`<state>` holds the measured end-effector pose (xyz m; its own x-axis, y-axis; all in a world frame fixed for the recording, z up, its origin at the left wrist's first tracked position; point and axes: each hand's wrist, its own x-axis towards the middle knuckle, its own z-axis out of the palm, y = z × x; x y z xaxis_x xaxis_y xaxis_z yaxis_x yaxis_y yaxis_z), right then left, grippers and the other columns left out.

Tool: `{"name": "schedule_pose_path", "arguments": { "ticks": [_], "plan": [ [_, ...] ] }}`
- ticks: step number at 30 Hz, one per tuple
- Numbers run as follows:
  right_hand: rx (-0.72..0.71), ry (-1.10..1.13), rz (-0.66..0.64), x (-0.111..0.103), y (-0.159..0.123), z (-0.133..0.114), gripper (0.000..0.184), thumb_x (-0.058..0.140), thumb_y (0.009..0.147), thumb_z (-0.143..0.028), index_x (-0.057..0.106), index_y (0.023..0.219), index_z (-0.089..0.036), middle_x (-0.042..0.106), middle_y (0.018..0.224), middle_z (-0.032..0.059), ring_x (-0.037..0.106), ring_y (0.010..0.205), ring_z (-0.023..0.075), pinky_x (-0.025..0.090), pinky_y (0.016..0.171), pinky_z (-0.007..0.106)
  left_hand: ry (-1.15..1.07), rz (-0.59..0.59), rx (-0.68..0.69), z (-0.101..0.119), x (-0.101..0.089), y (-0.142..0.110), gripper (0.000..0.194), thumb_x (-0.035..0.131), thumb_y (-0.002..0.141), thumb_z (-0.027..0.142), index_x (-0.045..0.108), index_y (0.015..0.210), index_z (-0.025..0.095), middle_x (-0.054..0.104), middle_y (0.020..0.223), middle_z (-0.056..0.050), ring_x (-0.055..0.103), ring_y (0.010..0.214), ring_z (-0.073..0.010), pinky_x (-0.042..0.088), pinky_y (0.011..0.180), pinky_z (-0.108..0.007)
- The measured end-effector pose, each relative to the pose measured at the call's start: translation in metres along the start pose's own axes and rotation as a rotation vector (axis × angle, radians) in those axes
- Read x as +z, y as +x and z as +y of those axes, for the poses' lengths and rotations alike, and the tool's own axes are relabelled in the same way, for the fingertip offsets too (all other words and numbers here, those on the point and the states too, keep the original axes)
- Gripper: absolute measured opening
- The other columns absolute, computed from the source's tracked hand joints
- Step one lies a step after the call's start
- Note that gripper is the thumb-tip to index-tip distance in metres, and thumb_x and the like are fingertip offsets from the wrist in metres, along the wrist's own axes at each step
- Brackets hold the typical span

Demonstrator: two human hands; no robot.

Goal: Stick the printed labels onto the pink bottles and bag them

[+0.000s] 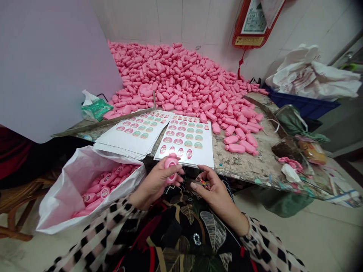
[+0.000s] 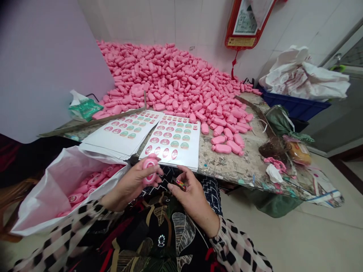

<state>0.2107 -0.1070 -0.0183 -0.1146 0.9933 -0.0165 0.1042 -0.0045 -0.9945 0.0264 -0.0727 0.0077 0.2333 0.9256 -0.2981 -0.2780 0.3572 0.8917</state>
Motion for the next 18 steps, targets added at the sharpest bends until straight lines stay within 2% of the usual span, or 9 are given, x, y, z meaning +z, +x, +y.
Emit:
{"name": "schedule_pose_path", "arguments": {
  "ticks": [2,4,8,10,12,14,16,18],
  "plan": [
    [0.008,-0.010,0.003,-0.002,0.002,0.003,0.050,0.067,0.075,-0.035,0.048,0.120,-0.023,0.050,0.087,0.0001,0.051,0.077,0.0127,0.045,0.069,0.026,-0.003,0.108,0.080,0.012,-0.026,-0.006,0.039,0.071,0.073,0.024,0.047,0.104,0.022,0.060,0.067,0.002,0.056,0.051,-0.0115,0.041,0.042,-0.018],
    [0.014,0.008,-0.007,-0.003,0.004,0.007,0.048,0.066,0.075,-0.036,0.048,0.118,-0.022,0.050,0.086,0.0002,0.050,0.077,0.0131,0.044,0.069,0.026,-0.065,0.282,0.163,0.026,-0.053,-0.015,0.034,0.071,0.071,0.019,0.050,0.098,0.021,0.055,0.062,0.004,0.050,0.047,-0.0086,0.036,0.039,-0.015],
    [0.041,-0.004,-0.034,-0.005,0.010,0.013,0.047,0.065,0.076,-0.039,0.048,0.117,-0.022,0.050,0.084,-0.0003,0.049,0.073,0.0128,0.041,0.066,0.026,-0.237,0.821,0.483,0.060,-0.102,-0.044,0.016,0.064,0.076,0.025,0.051,0.081,0.018,0.050,0.059,0.006,0.049,0.051,-0.0076,0.043,0.046,-0.017],
    [0.056,-0.027,-0.056,-0.004,0.014,0.014,0.046,0.064,0.077,-0.039,0.049,0.116,-0.022,0.050,0.082,-0.0008,0.048,0.072,0.0127,0.040,0.065,0.026,-0.304,1.007,0.571,0.073,-0.121,-0.059,0.014,0.057,0.082,0.032,0.051,0.081,0.019,0.052,0.062,0.005,0.051,0.057,-0.0094,0.047,0.050,-0.020],
    [0.060,-0.042,-0.078,-0.002,0.019,0.014,0.043,0.064,0.077,-0.040,0.051,0.114,-0.021,0.049,0.080,-0.0011,0.048,0.072,0.0129,0.040,0.065,0.026,-0.350,1.090,0.526,0.079,-0.141,-0.069,0.017,0.050,0.086,0.035,0.050,0.079,0.019,0.052,0.063,0.004,0.052,0.059,-0.0108,0.048,0.051,-0.022],
    [0.061,-0.051,-0.096,0.000,0.023,0.014,0.042,0.063,0.077,-0.041,0.052,0.112,-0.021,0.049,0.079,-0.0012,0.048,0.071,0.0130,0.040,0.064,0.026,-0.406,1.133,0.389,0.076,-0.160,-0.069,0.018,0.046,0.087,0.032,0.048,0.077,0.018,0.052,0.065,0.003,0.052,0.060,-0.0120,0.048,0.050,-0.023],
    [0.069,-0.062,-0.106,0.002,0.026,0.012,0.042,0.063,0.077,-0.042,0.053,0.111,-0.021,0.049,0.080,-0.0009,0.049,0.071,0.0129,0.040,0.064,0.026,-0.463,1.174,0.235,0.067,-0.178,-0.061,0.016,0.043,0.089,0.029,0.050,0.083,0.015,0.056,0.073,-0.001,0.054,0.065,-0.0138,0.049,0.052,-0.027],
    [0.082,-0.079,-0.107,0.003,0.027,0.011,0.042,0.063,0.076,-0.042,0.053,0.111,-0.021,0.050,0.080,-0.0007,0.049,0.070,0.0128,0.041,0.063,0.026,-0.494,1.181,0.136,0.057,-0.194,-0.047,0.021,0.046,0.091,0.031,0.054,0.096,0.012,0.059,0.089,-0.005,0.057,0.073,-0.0153,0.051,0.060,-0.031]
  ]
}}
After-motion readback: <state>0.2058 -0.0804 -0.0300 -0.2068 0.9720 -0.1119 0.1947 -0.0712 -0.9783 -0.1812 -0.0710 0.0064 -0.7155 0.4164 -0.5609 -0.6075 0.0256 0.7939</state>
